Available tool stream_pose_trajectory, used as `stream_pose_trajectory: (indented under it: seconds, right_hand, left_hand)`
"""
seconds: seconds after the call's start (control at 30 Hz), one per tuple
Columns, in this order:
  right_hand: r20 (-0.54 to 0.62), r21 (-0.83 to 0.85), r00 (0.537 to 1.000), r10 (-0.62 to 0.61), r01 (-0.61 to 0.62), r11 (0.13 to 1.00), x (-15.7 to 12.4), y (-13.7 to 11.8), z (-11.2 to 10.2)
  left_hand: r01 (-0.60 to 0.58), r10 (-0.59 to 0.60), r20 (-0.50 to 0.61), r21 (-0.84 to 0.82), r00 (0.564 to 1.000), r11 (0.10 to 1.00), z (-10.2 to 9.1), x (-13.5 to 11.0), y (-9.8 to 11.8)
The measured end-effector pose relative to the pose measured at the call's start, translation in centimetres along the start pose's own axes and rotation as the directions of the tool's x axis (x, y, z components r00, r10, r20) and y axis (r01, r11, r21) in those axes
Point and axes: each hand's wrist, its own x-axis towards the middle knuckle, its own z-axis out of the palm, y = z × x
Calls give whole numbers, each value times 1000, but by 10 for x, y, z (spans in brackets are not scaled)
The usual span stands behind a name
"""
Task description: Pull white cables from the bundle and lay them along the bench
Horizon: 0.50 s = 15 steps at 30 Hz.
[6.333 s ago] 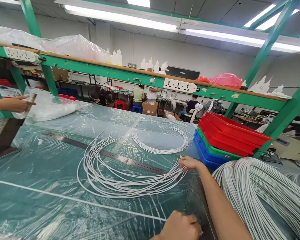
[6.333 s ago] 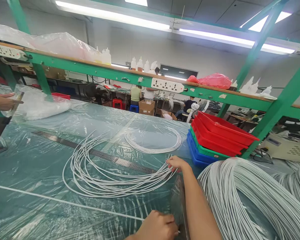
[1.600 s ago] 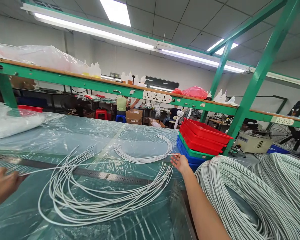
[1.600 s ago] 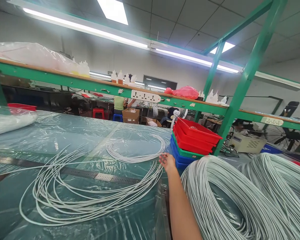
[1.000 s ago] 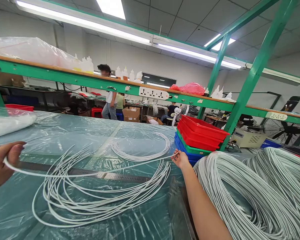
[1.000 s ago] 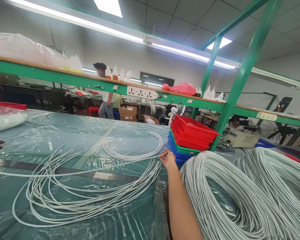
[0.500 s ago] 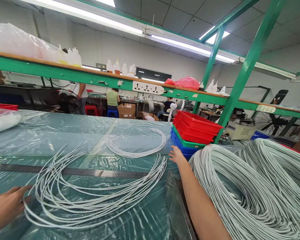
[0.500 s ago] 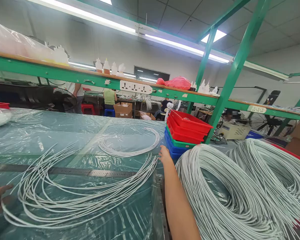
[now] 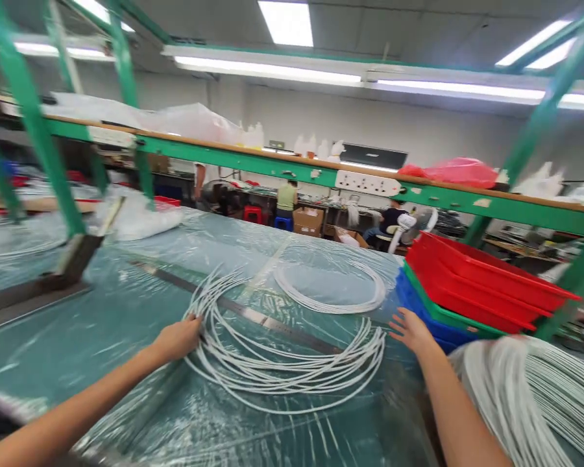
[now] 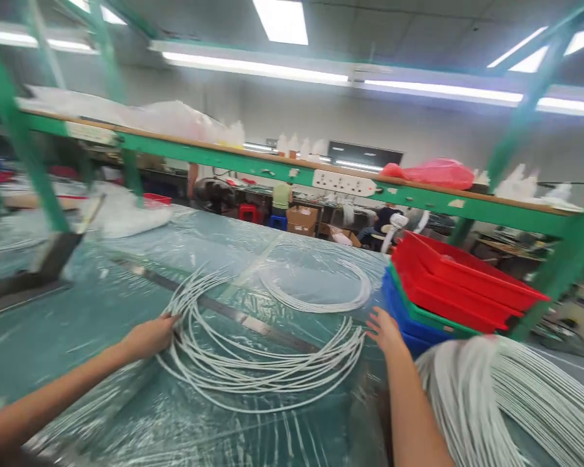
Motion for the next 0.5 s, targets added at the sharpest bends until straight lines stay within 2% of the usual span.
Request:
stream_pose_trajectory:
  seconds: [0.13,0.23,0.37,0.43,0.5]
  right_hand:
    - [48,-58,999,16,-13,998,2,2,1]
    - [65,-84,998,23,-17,996,-6,2,3]
    - [6,-88,999,-41,41,995,-3,5,-3]
    - [7,-74,997,-80,80,994,13,10,-12]
    - [-41,58,999,-25,27,998,33,16,-21]
  left_hand:
    - [34,-34,3,-21,999,999,1,-11,-4]
    - [17,-18,-33,-22,999,1000,-10,-28,-7]
    - [13,-12,-119,8,993,1000,-44,-59,-20]
    - [11,1,-229,49,973,999,-68,-77,-32]
    - [-4,50,-358,128,932,992,-91,-93,-48]
